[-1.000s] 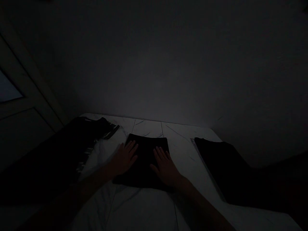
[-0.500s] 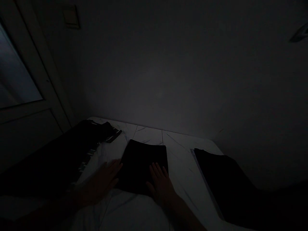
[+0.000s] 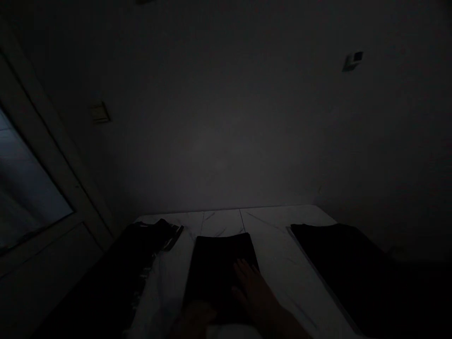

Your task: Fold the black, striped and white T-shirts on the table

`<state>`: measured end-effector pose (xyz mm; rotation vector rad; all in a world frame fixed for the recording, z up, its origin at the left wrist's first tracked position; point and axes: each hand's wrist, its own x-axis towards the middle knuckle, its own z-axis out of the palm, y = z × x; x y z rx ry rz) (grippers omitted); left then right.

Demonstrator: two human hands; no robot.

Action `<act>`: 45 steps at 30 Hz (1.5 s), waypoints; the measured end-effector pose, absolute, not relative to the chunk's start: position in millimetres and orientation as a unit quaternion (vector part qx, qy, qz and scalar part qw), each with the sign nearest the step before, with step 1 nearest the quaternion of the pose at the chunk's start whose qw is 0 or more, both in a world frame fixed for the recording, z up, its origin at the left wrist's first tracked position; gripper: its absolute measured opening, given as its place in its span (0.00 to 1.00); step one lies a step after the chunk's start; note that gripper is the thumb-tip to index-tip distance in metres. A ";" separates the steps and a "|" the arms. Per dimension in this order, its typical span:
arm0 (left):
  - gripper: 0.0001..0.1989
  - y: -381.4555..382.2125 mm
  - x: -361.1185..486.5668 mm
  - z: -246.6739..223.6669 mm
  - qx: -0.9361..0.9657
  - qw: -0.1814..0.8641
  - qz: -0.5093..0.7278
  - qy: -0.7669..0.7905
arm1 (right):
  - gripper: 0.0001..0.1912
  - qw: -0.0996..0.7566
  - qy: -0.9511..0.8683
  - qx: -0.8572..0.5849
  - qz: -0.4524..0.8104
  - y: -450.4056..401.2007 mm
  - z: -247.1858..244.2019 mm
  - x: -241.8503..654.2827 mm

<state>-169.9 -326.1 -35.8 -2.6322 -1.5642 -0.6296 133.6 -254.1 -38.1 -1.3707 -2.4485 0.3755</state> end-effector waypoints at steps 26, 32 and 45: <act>0.27 -170.8 -175.1 -31.9 -0.718 -0.031 -0.142 -0.681 | 0.27 0.135 -0.666 -0.730 0.073 -195.3 -7.4 153.7; 0.22 -236.9 -177.8 -7.5 -0.703 -0.133 -0.008 -0.698 | 0.16 0.057 -0.629 -0.765 0.121 -259.3 -2.3 145.6; 0.14 -255.4 -160.9 -18.1 -0.540 -0.335 -0.253 -0.730 | 0.21 0.195 -0.603 -0.738 0.230 -267.2 -11.3 132.4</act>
